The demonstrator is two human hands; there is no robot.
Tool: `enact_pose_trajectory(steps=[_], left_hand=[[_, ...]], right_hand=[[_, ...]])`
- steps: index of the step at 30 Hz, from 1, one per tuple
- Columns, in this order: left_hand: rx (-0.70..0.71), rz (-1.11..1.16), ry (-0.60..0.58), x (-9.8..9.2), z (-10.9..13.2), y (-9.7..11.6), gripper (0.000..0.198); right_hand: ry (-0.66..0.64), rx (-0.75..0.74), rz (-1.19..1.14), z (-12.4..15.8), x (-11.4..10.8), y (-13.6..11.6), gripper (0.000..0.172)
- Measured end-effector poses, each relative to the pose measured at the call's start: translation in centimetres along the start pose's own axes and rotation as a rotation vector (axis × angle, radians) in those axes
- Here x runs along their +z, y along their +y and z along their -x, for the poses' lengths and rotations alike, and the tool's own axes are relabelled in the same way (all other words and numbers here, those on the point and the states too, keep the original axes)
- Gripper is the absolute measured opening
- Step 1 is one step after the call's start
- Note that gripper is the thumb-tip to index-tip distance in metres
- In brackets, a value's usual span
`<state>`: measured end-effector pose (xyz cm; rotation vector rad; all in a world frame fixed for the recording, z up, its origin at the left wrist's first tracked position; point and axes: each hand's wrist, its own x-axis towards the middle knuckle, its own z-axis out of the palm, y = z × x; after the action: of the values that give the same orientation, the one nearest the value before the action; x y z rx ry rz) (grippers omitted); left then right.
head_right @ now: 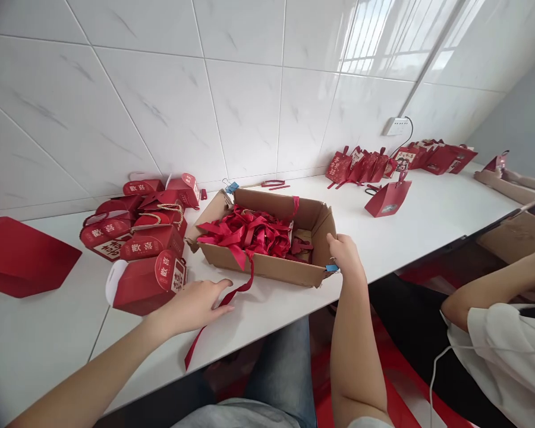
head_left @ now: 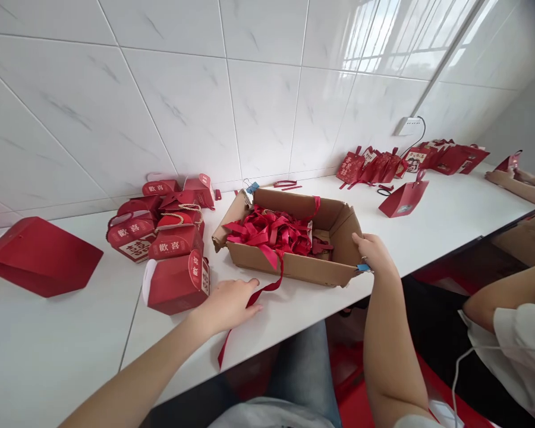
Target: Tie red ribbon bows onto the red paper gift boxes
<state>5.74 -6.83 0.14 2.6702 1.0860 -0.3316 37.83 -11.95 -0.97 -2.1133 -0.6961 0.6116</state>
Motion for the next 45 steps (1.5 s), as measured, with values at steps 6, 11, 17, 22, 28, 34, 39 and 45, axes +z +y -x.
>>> enact_pose_trajectory(steps=[6,11,17,22,28,34,39,45], left_hand=[[0.017,0.254,0.012,2.6,-2.5,-0.4,0.028],[0.097,0.543,0.057,-1.2,-1.6,0.4,0.028],[0.298,0.852,0.506,-9.0,-2.6,2.0,0.034],[0.214,0.412,0.551,-10.7,-5.4,1.8,0.046],[0.008,0.067,0.223,-7.0,-4.7,0.8,0.061],[0.053,0.108,0.537,-6.2,-2.0,0.2,0.077],[0.179,0.065,0.655,-4.0,1.1,-0.4,0.079],[0.277,0.011,0.677,-0.2,2.8,-0.5,0.048]], right_hand=[[-0.013,-0.001,-0.06,-0.1,0.0,0.3,0.028],[-0.036,-0.031,-0.104,-0.3,0.1,0.8,0.028],[-0.048,-0.043,-0.121,-0.4,0.2,0.8,0.028],[-0.031,-0.054,-0.113,0.0,0.2,0.7,0.028],[-0.014,-0.1,-0.052,1.1,-0.2,1.2,0.026],[-0.075,-0.129,0.037,1.6,-1.6,2.7,0.027],[-0.184,-0.08,0.04,1.7,-3.8,4.9,0.032],[-0.41,0.073,-0.245,0.9,-5.9,5.4,0.031]])
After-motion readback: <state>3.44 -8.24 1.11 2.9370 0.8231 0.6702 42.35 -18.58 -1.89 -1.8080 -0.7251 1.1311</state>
